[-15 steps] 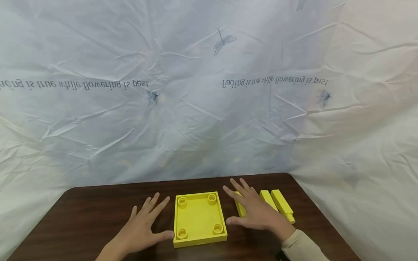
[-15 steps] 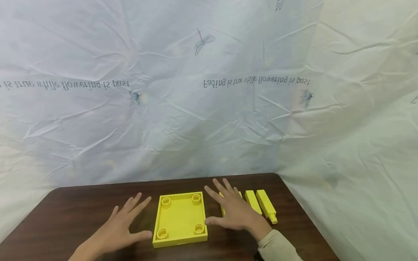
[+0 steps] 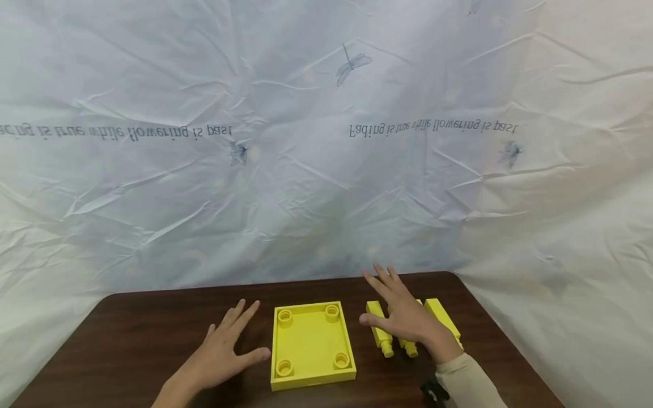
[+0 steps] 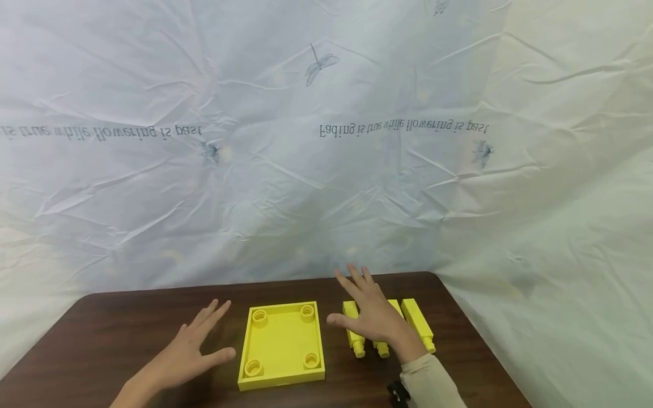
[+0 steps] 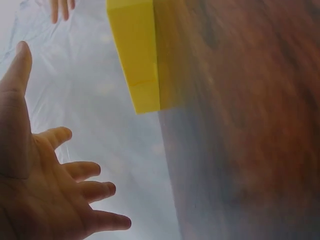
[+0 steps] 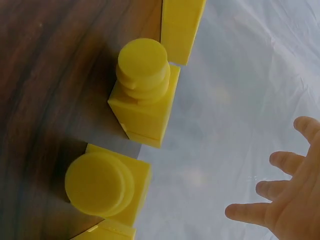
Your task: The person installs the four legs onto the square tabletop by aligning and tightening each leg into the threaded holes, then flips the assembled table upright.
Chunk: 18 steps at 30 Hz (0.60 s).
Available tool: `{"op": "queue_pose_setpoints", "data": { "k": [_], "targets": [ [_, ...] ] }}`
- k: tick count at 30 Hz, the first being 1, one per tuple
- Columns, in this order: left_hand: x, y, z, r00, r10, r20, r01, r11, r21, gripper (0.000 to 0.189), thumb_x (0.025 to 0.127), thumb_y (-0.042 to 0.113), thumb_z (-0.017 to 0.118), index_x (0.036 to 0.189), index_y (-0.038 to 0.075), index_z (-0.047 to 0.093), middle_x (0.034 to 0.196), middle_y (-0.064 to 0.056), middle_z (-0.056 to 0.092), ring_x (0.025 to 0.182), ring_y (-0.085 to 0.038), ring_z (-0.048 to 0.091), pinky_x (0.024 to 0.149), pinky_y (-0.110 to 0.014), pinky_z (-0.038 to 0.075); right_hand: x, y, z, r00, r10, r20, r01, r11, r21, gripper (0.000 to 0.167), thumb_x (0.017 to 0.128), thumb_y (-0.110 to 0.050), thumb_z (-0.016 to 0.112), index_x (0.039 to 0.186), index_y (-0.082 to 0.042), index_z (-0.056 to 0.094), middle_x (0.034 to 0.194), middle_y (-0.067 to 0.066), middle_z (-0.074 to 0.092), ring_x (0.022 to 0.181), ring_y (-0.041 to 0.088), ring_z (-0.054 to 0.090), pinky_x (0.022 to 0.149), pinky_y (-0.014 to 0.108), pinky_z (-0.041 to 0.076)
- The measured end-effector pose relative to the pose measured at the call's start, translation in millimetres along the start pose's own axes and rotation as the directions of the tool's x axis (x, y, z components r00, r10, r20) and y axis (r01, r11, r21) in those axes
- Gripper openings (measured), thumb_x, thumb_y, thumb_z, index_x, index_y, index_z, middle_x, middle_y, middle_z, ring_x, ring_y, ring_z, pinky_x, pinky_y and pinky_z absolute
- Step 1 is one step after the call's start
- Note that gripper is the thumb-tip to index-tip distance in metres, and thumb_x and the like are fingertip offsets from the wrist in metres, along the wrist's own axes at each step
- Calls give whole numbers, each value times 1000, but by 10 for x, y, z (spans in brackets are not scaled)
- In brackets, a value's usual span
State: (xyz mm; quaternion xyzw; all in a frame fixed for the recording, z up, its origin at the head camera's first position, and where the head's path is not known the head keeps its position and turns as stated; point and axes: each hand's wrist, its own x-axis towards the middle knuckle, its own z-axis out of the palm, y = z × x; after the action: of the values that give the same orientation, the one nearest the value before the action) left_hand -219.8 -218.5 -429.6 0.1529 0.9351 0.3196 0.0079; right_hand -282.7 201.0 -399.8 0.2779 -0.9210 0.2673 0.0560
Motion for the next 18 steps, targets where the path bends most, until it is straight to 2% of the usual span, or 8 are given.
{"op": "queue_pose_setpoints", "data": {
  "k": [6,9,14,18],
  "targets": [
    [26,-34,-8,999,-29,33,31,998,-60,95,100,57,68,172,25,15,175,-24,5,156,-57,6,108,-89,2,57,16,26,1000,27,15,-27,1000,12,94,96,-62,70,171,-31,22,178,6,3,160,46,-5,110,85,24],
    [46,-38,-7,999,-32,41,34,997,-72,95,101,55,67,172,23,14,174,-25,5,155,-58,9,108,-89,4,98,11,38,999,33,30,-33,999,12,94,96,-63,69,171,-32,21,178,6,0,160,47,-7,109,85,24],
    [90,-51,25,999,-12,38,16,993,-119,93,101,51,69,172,19,17,174,-26,7,153,-61,16,107,-88,22,133,14,40,999,42,35,-42,999,10,95,96,-63,69,171,-32,19,178,6,0,160,47,-7,110,85,24],
    [123,-83,52,999,-7,49,19,971,-239,88,104,42,68,172,20,16,174,-24,9,154,-59,15,107,-83,31,131,30,40,998,49,37,-49,999,1,97,95,-64,70,171,-29,21,178,6,0,160,46,-7,111,85,23]
  ]
}}
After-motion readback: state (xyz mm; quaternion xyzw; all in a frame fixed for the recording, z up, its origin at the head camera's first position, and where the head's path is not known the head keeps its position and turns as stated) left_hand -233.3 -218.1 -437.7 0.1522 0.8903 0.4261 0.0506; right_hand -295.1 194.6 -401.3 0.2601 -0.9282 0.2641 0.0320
